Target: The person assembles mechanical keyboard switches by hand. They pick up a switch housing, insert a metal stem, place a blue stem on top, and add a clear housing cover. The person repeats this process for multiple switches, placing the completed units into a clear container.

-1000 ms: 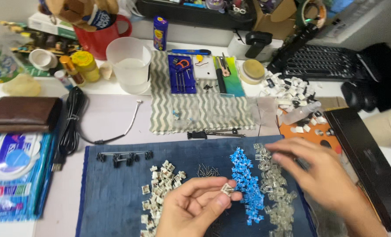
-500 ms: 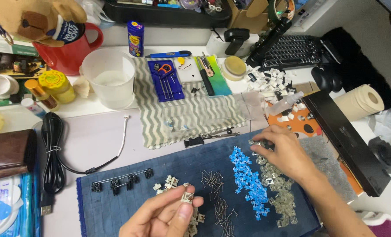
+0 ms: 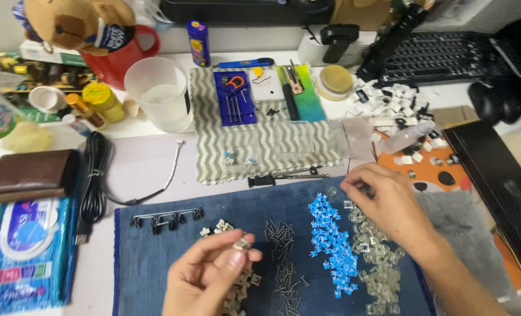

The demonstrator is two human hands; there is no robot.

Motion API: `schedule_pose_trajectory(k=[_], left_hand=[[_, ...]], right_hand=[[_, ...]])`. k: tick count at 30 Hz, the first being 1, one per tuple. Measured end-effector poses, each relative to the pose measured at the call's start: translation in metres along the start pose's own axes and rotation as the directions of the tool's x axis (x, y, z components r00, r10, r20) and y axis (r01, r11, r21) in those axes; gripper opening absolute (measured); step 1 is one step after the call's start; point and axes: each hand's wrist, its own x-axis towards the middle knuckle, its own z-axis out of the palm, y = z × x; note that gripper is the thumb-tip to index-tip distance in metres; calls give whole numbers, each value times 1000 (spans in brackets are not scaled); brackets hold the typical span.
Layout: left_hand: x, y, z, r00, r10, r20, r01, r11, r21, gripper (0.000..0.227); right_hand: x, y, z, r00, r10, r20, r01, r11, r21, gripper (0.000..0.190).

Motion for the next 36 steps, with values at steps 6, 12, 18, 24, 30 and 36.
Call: schedule_pose_trajectory(k=[6,12,18,24,30,36], left_hand=[[-16,-46,-22,994,73,-81,-82,990,-113,38],[-31,-55,16,987,159,27,-150,965,-213,34],[-57,-72,18,976,158,149,-133,977,-167,32],[-65,-64,48,999,6,53,3,986,-168,35],[-59,-52,70,992,-47,120,69,979,-190,32],[-51,-39,91,989,-71,133,92,983,-161,19]], right_hand=[[19,41,23,978,-155,140,151,988,43,36],[27,41,16,887,-399,234,378,917,132,35],[24,41,22,842,-518,150,472,843,257,30],[22,34,18,788,-595,159,573,803,166,28],[23,40,23,730,-671,130,653,741,155,12],[18,43,20,782,-620,70,603,780,168,9]])
